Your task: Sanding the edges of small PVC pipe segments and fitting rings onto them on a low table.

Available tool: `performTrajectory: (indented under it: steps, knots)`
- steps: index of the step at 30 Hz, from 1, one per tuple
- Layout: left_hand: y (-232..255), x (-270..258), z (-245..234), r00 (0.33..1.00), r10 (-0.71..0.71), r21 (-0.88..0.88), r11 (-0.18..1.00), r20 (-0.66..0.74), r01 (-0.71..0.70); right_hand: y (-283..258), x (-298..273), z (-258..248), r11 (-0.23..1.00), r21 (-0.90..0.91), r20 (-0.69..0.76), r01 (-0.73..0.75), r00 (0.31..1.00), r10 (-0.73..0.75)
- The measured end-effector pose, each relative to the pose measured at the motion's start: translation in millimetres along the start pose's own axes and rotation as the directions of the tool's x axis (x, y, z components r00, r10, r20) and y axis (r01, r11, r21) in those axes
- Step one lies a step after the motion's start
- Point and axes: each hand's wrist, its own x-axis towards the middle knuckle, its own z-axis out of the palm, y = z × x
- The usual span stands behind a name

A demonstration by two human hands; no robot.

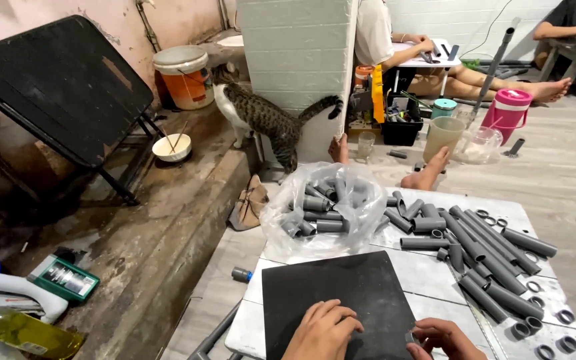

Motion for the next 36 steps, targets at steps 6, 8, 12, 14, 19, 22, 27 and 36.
performTrajectory:
  steps: [6,8,12,14,19,22,27,36]
  knots:
    - [-13,-1,10,0.994,-0.065,-0.005,0.998,0.082,0.066,-28,0,-3,0.998,-0.064,0.048,0.030,0.998,-0.027]
    - [-11,0,10,0.993,-0.071,-0.005,0.997,0.091,0.072,-27,0,-3,0.996,-0.078,0.041,0.036,0.999,-0.033]
    - [0,9,0,0.910,-0.261,0.024,0.963,0.321,0.267,-15,4,-4,0.985,-0.121,0.082,0.124,0.990,-0.114]
    - [-6,7,6,0.898,-0.277,0.043,0.959,0.343,0.279,-18,3,-3,0.981,-0.138,0.092,0.137,0.988,-0.125]
    - [-9,4,15,0.895,-0.292,0.087,0.956,0.338,0.279,-29,0,1,0.977,-0.171,0.055,0.131,0.991,-0.124]
    - [-6,5,19,0.914,-0.283,0.095,0.959,0.289,0.267,-38,-1,2,0.976,-0.202,0.020,0.078,0.997,-0.076]
    - [-6,10,26,0.829,-0.353,0.146,0.936,0.434,0.322,-42,2,1,0.958,-0.287,0.044,-0.012,0.999,0.026]
    - [-2,18,42,0.772,-0.397,0.198,0.918,0.497,0.345,11,15,10,0.654,-0.679,0.165,0.333,0.938,-0.306]
